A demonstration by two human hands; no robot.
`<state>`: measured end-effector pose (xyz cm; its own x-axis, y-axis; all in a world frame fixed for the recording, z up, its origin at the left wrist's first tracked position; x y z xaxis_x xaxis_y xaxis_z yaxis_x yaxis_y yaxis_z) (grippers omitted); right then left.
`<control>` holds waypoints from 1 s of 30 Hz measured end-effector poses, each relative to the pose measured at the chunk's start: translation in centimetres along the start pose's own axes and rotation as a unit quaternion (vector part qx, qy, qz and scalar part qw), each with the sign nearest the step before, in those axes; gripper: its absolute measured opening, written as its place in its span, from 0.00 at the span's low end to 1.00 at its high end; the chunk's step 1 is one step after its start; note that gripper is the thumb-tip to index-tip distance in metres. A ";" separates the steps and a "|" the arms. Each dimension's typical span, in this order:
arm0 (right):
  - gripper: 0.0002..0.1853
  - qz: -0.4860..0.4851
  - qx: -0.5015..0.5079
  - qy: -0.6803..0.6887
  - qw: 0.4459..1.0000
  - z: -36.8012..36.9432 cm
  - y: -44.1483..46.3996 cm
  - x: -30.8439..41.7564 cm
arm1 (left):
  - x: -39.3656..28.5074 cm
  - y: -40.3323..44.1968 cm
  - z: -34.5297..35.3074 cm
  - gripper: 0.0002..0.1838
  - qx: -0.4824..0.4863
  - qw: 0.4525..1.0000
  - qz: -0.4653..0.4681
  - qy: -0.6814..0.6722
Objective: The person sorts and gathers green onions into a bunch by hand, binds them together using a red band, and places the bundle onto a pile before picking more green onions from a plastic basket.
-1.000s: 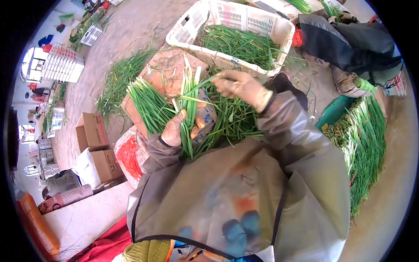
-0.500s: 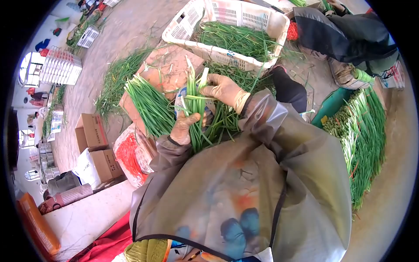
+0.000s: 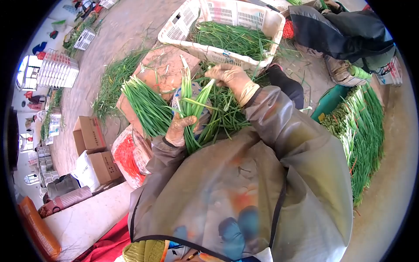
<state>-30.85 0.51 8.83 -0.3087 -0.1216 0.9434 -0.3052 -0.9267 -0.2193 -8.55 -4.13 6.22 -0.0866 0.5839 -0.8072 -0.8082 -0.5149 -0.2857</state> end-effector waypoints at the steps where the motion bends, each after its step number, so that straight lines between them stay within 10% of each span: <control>1: 0.08 -0.004 -0.036 0.025 0.999 -0.5 0.4 0.0 | 0.0 -0.1 0.1 0.19 -0.005 1.000 -0.002 -0.007; 5: 0.10 -0.034 -0.076 -0.015 0.996 -3.8 2.5 -1.4 | -0.2 -0.4 0.3 0.20 -0.021 1.000 -0.006 -0.023; 8: 0.13 -0.120 0.092 -0.260 0.954 -2.5 1.3 -2.6 | -0.1 -0.2 0.2 0.20 -0.026 1.000 0.000 -0.004; 10: 0.13 0.017 0.165 -0.087 0.982 0.4 -0.8 -0.8 | -0.1 -0.1 0.5 0.18 -0.034 0.999 0.001 -0.012; 13: 0.14 -0.100 0.083 -0.384 0.914 1.6 -0.4 -0.7 | -0.3 -0.3 1.5 0.15 -0.083 0.996 0.014 -0.042; 30: 0.14 0.044 0.056 -0.098 0.993 2.3 -1.3 -2.8 | 0.9 1.5 -0.8 0.08 -0.048 0.994 0.081 -0.046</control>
Point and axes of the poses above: each hand's wrist, its own y-axis towards the middle knuckle, its own z-axis out of the palm, x = y × z, the point moved 1 cm from there along y, towards the middle knuckle, and after that the axes turned 3 degrees about -y, right-handed, at the moved point
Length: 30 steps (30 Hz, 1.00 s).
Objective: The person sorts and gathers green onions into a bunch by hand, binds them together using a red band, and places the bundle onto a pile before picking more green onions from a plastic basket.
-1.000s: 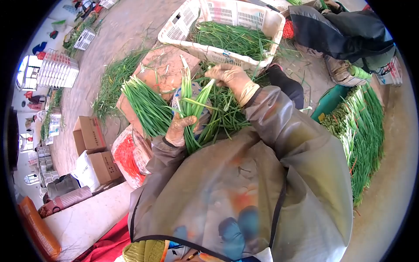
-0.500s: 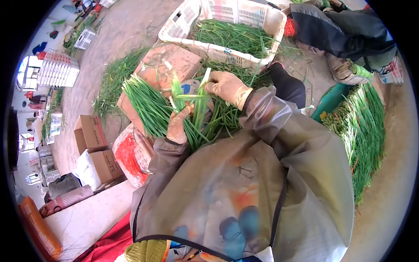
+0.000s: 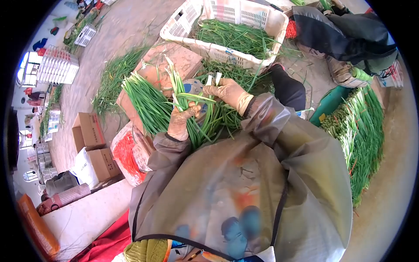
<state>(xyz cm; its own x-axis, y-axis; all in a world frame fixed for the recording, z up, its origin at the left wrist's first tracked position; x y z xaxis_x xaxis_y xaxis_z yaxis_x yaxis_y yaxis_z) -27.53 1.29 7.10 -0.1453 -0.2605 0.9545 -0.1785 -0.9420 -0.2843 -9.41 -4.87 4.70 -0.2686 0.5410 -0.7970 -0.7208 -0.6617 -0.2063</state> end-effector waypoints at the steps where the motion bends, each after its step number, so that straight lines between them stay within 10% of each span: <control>1: 0.15 0.020 -0.014 0.005 1.000 -0.1 -0.1 -0.2 | 0.1 0.0 -0.2 0.09 -0.012 1.000 0.002 0.008; 10: 0.17 -0.002 0.038 -0.034 0.999 -0.5 0.3 -1.6 | 0.3 -0.7 0.0 0.09 -0.072 0.997 -0.023 0.001; 15: 0.18 -0.028 -0.098 -0.189 0.977 -5.9 2.1 -0.8 | 0.7 -0.8 -0.8 0.09 -0.067 0.996 -0.031 -0.041; 18: 0.33 0.069 -0.240 -0.533 0.808 -11.8 5.1 -4.0 | 0.2 -1.1 -0.5 0.10 -0.076 0.994 -0.022 -0.072; 20: 0.36 -0.079 -0.367 -0.560 0.739 -9.2 2.1 0.4 | -0.5 -0.9 -0.1 0.10 -0.082 0.994 -0.025 -0.065; 22: 0.24 -0.264 -0.325 -0.502 0.757 -7.3 1.6 1.9 | -0.4 -1.0 0.0 0.10 -0.079 0.996 -0.023 -0.038; 24: 0.16 -0.220 -0.073 -0.185 0.955 -4.4 2.4 0.5 | 0.0 -0.8 0.2 0.11 -0.076 0.996 -0.013 -0.034; 30: 0.13 -0.084 0.127 -0.027 0.988 -0.2 1.4 0.5 | 0.1 -0.8 0.0 0.11 -0.041 0.999 0.005 0.013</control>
Point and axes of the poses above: each hand's wrist, its own y-axis towards the middle knuckle, its own z-axis out of the palm, x = y × z, the point moved 1 cm from there along y, towards the middle knuckle, and after that the axes turned 3 degrees about -y, right-handed, at the moved point
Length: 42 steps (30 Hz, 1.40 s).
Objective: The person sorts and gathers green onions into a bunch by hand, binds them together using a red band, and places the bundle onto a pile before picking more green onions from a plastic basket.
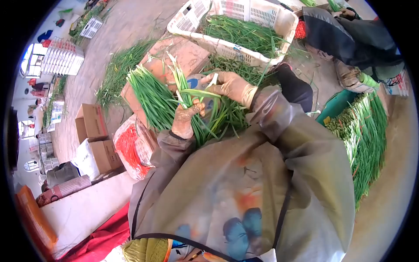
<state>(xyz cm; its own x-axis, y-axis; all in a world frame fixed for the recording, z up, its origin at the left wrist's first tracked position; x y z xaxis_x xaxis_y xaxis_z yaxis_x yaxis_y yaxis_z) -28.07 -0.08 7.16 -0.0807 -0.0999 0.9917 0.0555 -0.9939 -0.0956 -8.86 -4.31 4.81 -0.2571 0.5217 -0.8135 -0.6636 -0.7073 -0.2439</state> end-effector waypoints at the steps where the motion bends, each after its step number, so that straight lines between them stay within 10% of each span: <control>1: 0.14 0.008 0.010 -0.027 1.000 -0.4 0.1 -0.8 | -0.1 -0.2 0.0 0.11 0.003 1.000 0.005 0.003; 6: 0.17 0.015 -0.023 -0.096 0.995 -0.6 -0.1 -1.7 | 0.1 0.1 0.2 0.11 0.012 1.000 0.009 -0.012; 8: 0.21 0.083 -0.060 -0.420 0.902 -2.0 -0.9 -0.2 | 0.0 -0.2 0.4 0.10 0.011 1.000 0.012 -0.010; 11: 0.17 0.059 -0.046 -0.037 0.997 -3.8 -1.3 -3.5 | 0.3 0.1 -0.4 0.10 -0.007 1.000 0.007 -0.011; 15: 0.16 0.018 -0.009 0.249 0.968 0.0 -1.2 -0.5 | 0.4 0.3 0.7 0.10 0.025 1.000 -0.009 -0.013; 19: 0.18 0.010 -0.207 -0.029 0.978 -3.3 -0.9 1.1 | 0.9 0.1 0.7 0.15 0.043 0.999 0.002 0.021; 24: 0.14 -0.093 -0.423 -0.363 0.825 -12.0 0.2 1.1 | -0.5 -0.7 1.1 0.17 0.021 0.999 -0.025 -0.022; 26: 0.13 0.020 -0.306 0.024 0.952 -7.5 0.4 3.7 | -0.5 -0.5 1.2 0.17 0.060 0.998 0.008 0.018; 28: 0.14 0.088 -0.133 -0.015 0.987 -3.8 0.5 4.2 | -0.4 -0.3 2.1 0.25 0.081 0.995 0.025 0.053; 30: 0.18 -0.031 -0.131 -0.089 0.987 -1.2 2.0 0.6 | -0.2 -0.4 2.4 0.26 0.057 0.997 -0.018 0.051; 36: 0.17 0.060 -0.112 -0.185 0.974 -0.5 2.6 0.7 | -0.7 -1.0 0.8 0.19 -0.036 0.997 -0.023 -0.064; 42: 0.16 0.083 -0.093 0.017 0.992 0.2 1.2 1.5 | -0.1 -0.2 -0.1 0.11 0.005 0.996 -0.029 -0.081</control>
Point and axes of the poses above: each hand's wrist, its own y-axis towards the middle knuckle, its own z-axis out of the palm, x = y × z, the point moved 1 cm from there along y, towards the middle knuckle, and after that the axes turned 3 degrees about -y, right-handed, at the moved point
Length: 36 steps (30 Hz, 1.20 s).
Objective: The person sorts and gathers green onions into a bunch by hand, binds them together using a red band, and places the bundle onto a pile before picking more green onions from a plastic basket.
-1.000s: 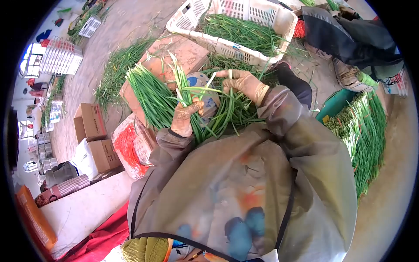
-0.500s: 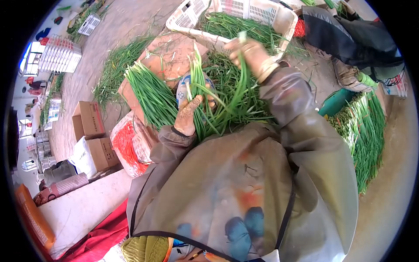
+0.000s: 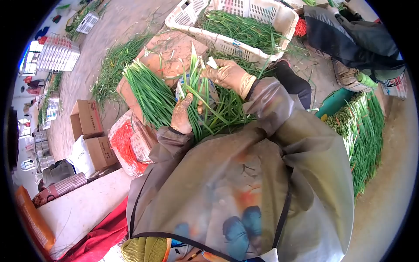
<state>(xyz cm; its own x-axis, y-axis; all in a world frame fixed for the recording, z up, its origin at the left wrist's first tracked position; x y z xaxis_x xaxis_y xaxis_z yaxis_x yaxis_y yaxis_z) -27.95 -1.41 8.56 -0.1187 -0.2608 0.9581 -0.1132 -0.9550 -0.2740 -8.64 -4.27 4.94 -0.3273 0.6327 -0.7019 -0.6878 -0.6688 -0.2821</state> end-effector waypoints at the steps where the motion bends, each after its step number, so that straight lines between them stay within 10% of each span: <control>1: 0.15 0.019 0.033 0.064 0.997 -0.4 -0.2 -0.2 | -0.2 -0.2 0.6 0.11 -0.013 1.000 -0.008 -0.008; 20: 0.09 0.041 0.118 0.120 0.985 -3.0 -2.6 -0.1 | 0.5 -0.1 -0.8 0.15 -0.060 0.996 0.023 -0.056; 36: 0.13 0.050 -0.042 0.125 0.990 -3.0 -1.0 -1.5 | 0.6 0.0 -0.9 0.20 -0.029 1.000 0.002 -0.005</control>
<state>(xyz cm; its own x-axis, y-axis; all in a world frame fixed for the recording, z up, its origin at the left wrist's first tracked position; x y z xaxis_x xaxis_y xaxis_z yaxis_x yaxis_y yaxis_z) -30.60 0.33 7.14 -0.3723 -0.3001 0.8783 -0.1697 -0.9083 -0.3823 -8.24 -4.23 4.01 -0.3368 0.6343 -0.6958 -0.6478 -0.6924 -0.3176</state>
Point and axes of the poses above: each hand's wrist, its own y-axis towards the middle knuckle, its own z-axis out of the palm, x = y × z, the point moved 1 cm from there along y, towards the middle knuckle, and after that the axes turned 3 degrees about -y, right-handed, at the moved point
